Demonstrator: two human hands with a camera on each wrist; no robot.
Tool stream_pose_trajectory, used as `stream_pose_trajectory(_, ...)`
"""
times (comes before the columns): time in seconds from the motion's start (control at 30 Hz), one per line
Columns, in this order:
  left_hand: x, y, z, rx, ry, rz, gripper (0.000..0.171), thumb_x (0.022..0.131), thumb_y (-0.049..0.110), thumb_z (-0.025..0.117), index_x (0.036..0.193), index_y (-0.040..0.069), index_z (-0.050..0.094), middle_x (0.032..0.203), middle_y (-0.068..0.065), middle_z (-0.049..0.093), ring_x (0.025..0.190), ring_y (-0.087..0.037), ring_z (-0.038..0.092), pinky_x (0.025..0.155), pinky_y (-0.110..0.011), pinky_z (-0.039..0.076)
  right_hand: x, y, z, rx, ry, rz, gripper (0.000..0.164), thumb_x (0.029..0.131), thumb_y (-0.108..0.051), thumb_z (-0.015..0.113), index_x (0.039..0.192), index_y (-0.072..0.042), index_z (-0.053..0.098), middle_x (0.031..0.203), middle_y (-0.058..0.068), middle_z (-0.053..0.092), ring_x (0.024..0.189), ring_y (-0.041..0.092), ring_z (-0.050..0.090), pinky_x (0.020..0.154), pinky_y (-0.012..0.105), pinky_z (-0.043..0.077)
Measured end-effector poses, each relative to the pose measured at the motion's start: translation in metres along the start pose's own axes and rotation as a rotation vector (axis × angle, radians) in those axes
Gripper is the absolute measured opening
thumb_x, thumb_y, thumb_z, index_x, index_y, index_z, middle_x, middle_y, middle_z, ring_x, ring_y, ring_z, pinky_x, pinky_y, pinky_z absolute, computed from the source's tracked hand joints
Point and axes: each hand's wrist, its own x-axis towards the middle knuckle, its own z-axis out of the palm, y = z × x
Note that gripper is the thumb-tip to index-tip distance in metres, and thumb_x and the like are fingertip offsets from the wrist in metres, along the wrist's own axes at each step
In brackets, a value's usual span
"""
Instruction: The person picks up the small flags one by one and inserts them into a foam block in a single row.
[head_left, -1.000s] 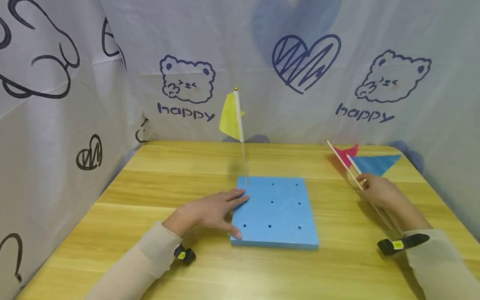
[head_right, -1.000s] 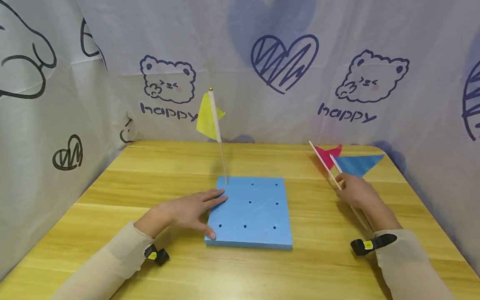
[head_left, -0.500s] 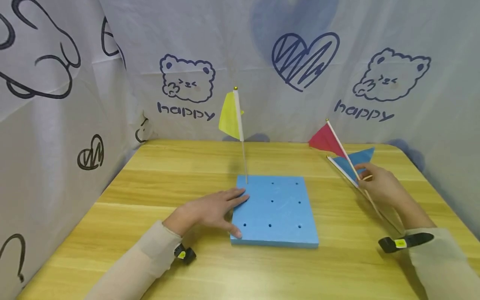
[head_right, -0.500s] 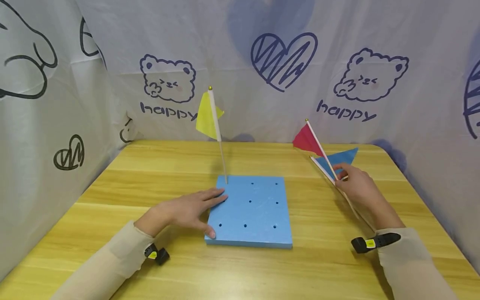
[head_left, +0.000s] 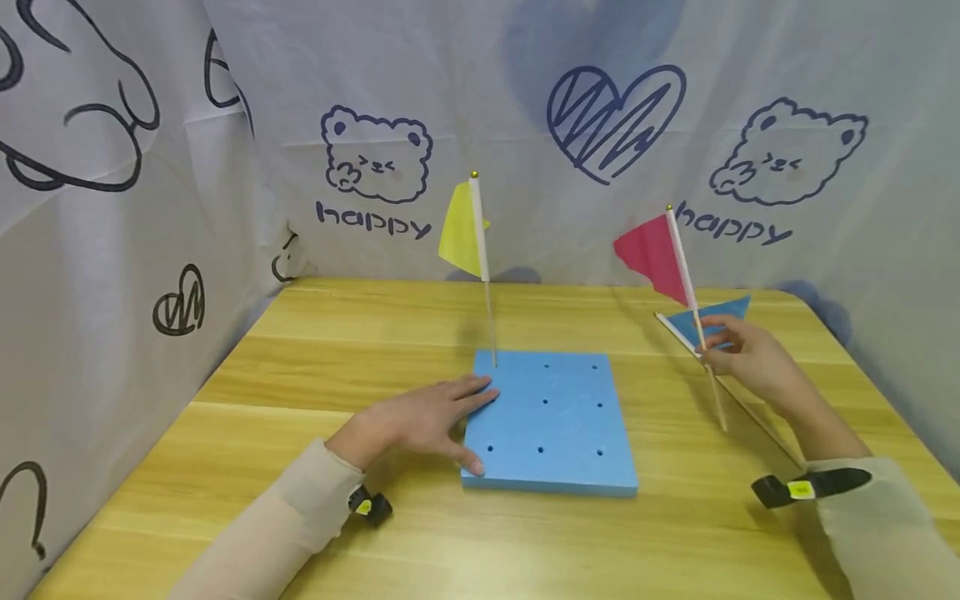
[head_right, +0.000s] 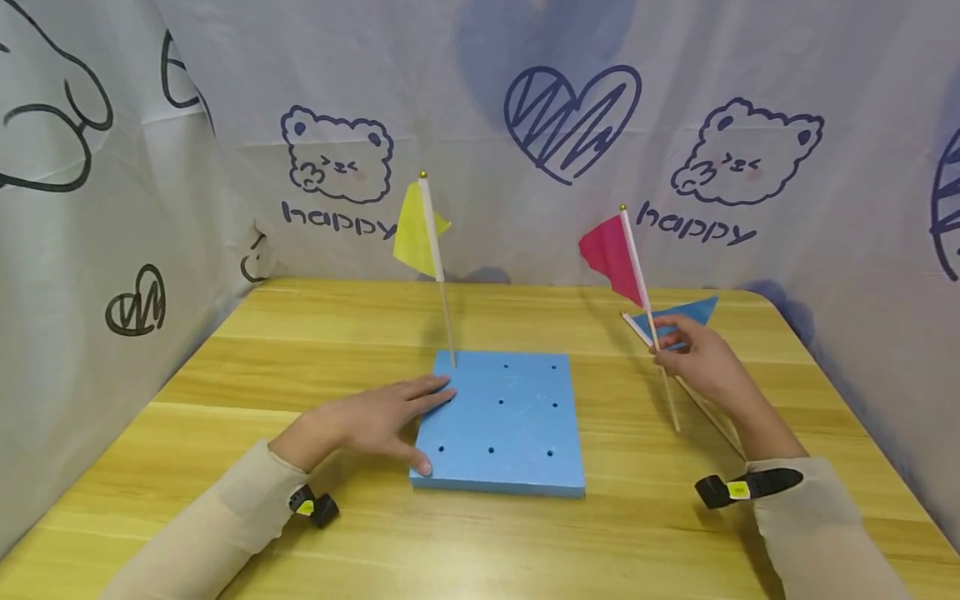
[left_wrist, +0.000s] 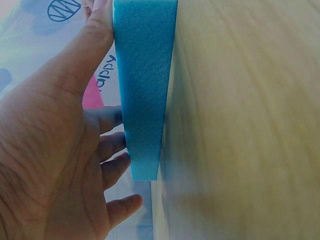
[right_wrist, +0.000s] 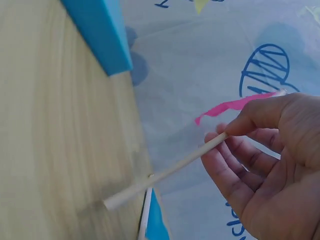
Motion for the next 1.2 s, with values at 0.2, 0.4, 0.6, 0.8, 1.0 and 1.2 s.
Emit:
stream_pose_trajectory(0.2, 0.000, -0.001, -0.002, 0.009, 0.001, -0.003, 0.114, 0.072, 0.089, 0.045, 0.159, 0.026, 0.005, 0.164, 0.002, -0.001, 0.149, -0.022, 0.006, 0.118, -0.045, 0.019, 0.003, -0.014, 0.001, 0.065, 0.009, 0.002, 0.043, 0.101, -0.015, 0.055, 0.136, 0.006, 0.040, 0.113, 0.029, 0.056, 0.086, 0.008, 0.063, 0.072, 0.025, 0.056)
stream_pose_trajectory(0.4, 0.000, -0.001, -0.003, 0.006, -0.005, -0.009, 0.114, 0.072, 0.089, 0.044, 0.159, 0.027, 0.005, 0.164, 0.003, -0.002, 0.149, -0.022, 0.006, 0.117, -0.045, 0.020, 0.011, -0.031, 0.004, 0.064, 0.011, -0.012, 0.045, 0.100, -0.020, 0.058, 0.137, 0.002, 0.044, 0.114, 0.027, 0.059, 0.086, 0.007, 0.065, 0.074, 0.025, 0.057)
stream_pose_trajectory(0.6, 0.001, -0.001, -0.004, 0.000, -0.007, -0.006, 0.114, 0.072, 0.088, 0.045, 0.159, 0.027, 0.005, 0.164, 0.003, -0.001, 0.149, -0.022, 0.006, 0.117, -0.046, 0.020, 0.020, -0.045, 0.012, 0.064, 0.024, -0.051, 0.051, 0.098, -0.023, 0.062, 0.140, 0.000, 0.043, 0.114, 0.026, 0.061, 0.088, 0.010, 0.067, 0.077, 0.030, 0.058)
stream_pose_trajectory(0.8, 0.000, -0.001, -0.003, -0.011, -0.014, -0.006, 0.113, 0.072, 0.088, 0.047, 0.159, 0.027, 0.006, 0.164, 0.003, -0.001, 0.149, -0.022, 0.005, 0.117, -0.047, 0.020, 0.028, -0.055, 0.024, 0.069, 0.035, -0.085, 0.047, 0.098, -0.019, 0.063, 0.137, -0.002, 0.046, 0.112, 0.023, 0.066, 0.091, 0.013, 0.067, 0.079, 0.032, 0.058)
stream_pose_trajectory(1.0, -0.001, 0.000, -0.001, -0.013, -0.009, -0.001, 0.113, 0.073, 0.087, 0.047, 0.159, 0.027, 0.006, 0.164, 0.002, 0.000, 0.149, -0.022, 0.006, 0.117, -0.047, 0.021, 0.037, -0.067, 0.036, 0.103, 0.019, -0.119, 0.044, 0.098, -0.019, 0.063, 0.135, -0.004, 0.047, 0.112, 0.021, 0.066, 0.095, 0.021, 0.067, 0.078, 0.029, 0.058)
stream_pose_trajectory(1.2, -0.002, 0.000, -0.001, -0.020, 0.000, 0.003, 0.113, 0.073, 0.087, 0.048, 0.159, 0.026, 0.007, 0.164, 0.002, 0.001, 0.149, -0.022, 0.006, 0.117, -0.047, 0.021, 0.046, -0.081, 0.050, 0.147, 0.026, -0.138, 0.045, 0.097, -0.017, 0.064, 0.137, -0.005, 0.046, 0.111, 0.020, 0.065, 0.098, 0.032, 0.065, 0.078, 0.029, 0.058)
